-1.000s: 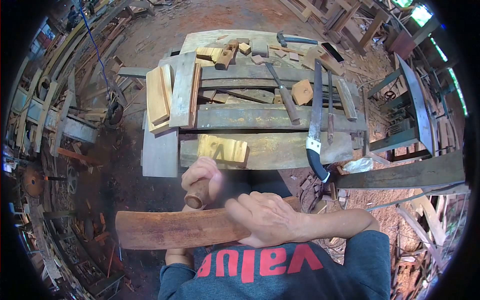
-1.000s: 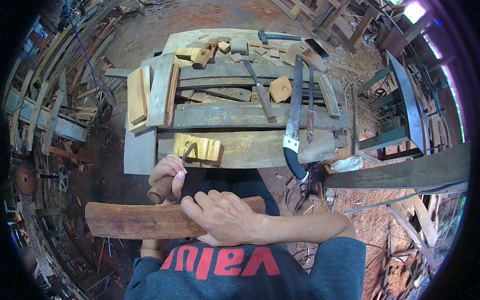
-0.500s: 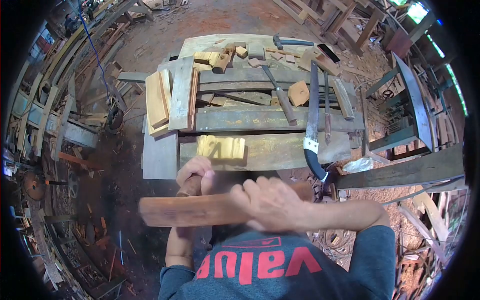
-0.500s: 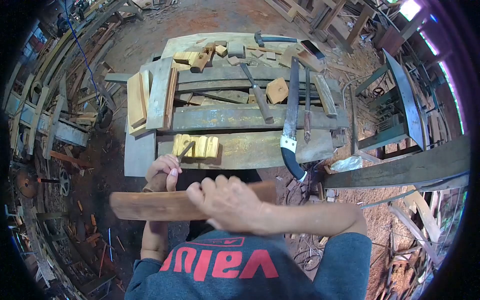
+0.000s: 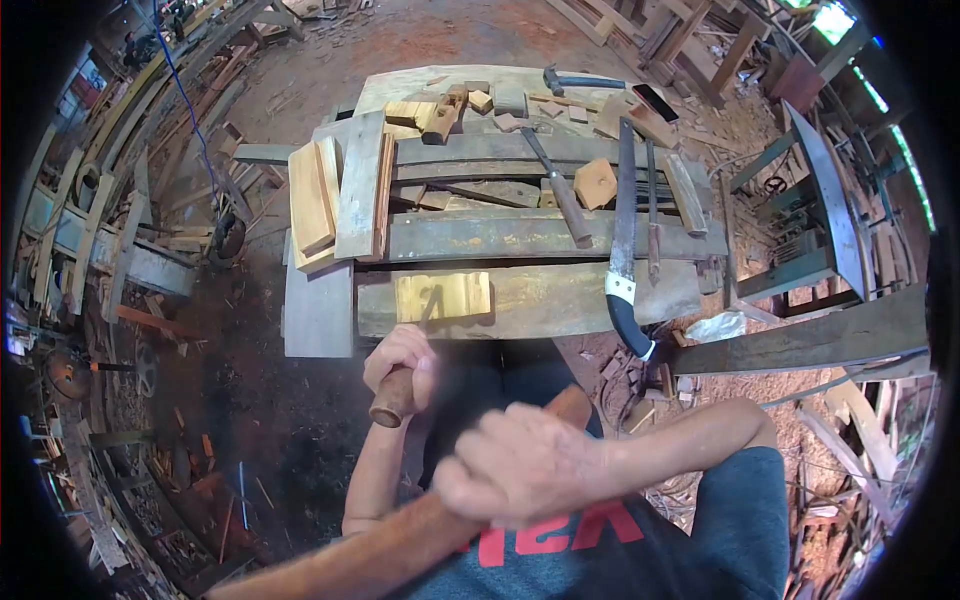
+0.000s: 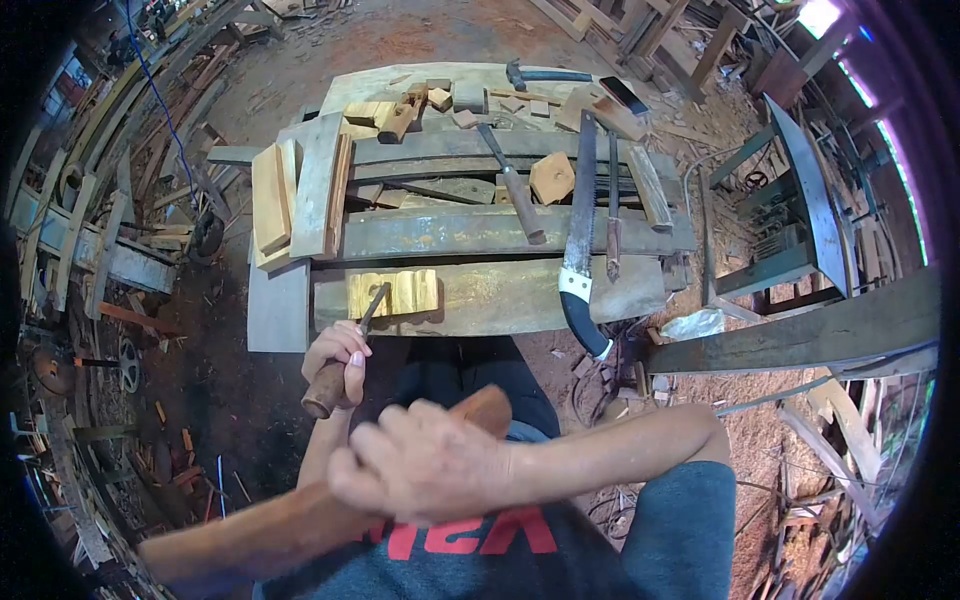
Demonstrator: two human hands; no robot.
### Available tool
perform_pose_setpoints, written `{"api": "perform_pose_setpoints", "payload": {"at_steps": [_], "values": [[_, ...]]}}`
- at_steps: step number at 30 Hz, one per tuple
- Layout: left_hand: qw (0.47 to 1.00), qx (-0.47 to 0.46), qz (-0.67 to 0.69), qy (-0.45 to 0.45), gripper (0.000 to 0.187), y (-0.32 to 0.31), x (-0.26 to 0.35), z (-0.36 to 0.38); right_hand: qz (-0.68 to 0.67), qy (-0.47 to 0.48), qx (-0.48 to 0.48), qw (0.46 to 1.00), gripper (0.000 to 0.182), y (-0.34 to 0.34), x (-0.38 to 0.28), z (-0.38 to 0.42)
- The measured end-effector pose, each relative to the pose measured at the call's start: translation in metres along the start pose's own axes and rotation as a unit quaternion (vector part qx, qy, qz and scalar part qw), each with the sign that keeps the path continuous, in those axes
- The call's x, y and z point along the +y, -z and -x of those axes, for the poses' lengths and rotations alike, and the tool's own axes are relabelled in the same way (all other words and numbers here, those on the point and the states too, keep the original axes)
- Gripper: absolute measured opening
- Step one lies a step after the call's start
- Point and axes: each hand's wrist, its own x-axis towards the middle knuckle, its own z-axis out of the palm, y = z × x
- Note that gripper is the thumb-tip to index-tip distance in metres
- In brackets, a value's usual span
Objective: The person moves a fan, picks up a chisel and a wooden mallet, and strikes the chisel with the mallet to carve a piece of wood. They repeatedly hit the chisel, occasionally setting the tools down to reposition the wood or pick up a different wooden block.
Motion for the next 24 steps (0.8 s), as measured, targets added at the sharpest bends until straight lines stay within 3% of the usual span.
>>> {"api": "perform_pose_setpoints", "payload": {"at_steps": [2,4,6,7,8,10,12,14,16,18,20,21,22,24], "values": [[1.0,-0.008,-0.018,-0.003,0.014,0.0,0.001,0.0,-0.026,-0.147,-0.156,0.976,0.042,-0.026,0.032,0.012],[0.999,-0.02,-0.035,-0.012,0.013,-0.003,-0.002,-0.004,-0.011,-0.12,-0.13,0.984,0.048,-0.029,0.042,0.015],[0.997,0.068,0.022,-0.01,0.015,-0.011,-0.003,0.004,0.006,-0.092,-0.084,0.992,0.054,-0.004,0.02,0.0],[0.997,0.067,0.023,-0.007,0.015,-0.01,-0.002,0.007,-0.067,-0.066,-0.063,0.994,0.058,0.005,0.015,-0.005],[0.999,0.041,0.015,-0.014,0.015,-0.006,-0.002,0.007,-0.066,-0.054,-0.086,0.993,0.066,0.011,0.005,-0.002],[1.0,0.014,0.006,-0.022,0.016,-0.002,-0.001,0.005,-0.085,-0.028,-0.117,0.989,0.066,0.003,0.013,0.005],[1.0,0.0,-0.017,-0.002,0.017,-0.003,0.003,0.006,-0.067,-0.158,-0.193,0.966,0.065,-0.028,0.042,0.016],[0.999,0.037,-0.032,-0.016,0.018,-0.005,-0.011,0.005,-0.053,-0.141,-0.181,0.972,0.064,-0.02,0.042,0.011],[0.998,0.061,0.017,-0.017,0.02,-0.005,-0.012,0.017,-0.033,-0.065,-0.083,0.994,0.046,0.005,0.017,-0.005],[0.999,0.051,-0.001,-0.013,0.02,-0.006,-0.009,0.017,-0.044,-0.013,0.0,0.999,0.039,0.012,0.003,-0.005],[0.998,0.058,-0.008,-0.011,0.021,-0.006,-0.007,0.017,-0.001,-0.042,-0.107,0.993,0.038,-0.001,0.023,0.004],[0.999,0.022,-0.024,0.017,0.023,-0.001,-0.002,0.016,-0.077,-0.188,-0.214,0.955,0.042,-0.016,0.042,0.009],[0.996,-0.037,-0.051,0.059,0.017,0.001,0.014,0.009,-0.117,-0.215,-0.221,0.944,0.05,-0.027,0.06,0.021],[0.989,0.041,0.052,0.135,0.016,0.013,-0.023,0.044,-0.073,-0.237,-0.162,0.955,0.054,-0.005,0.051,0.012]]}}
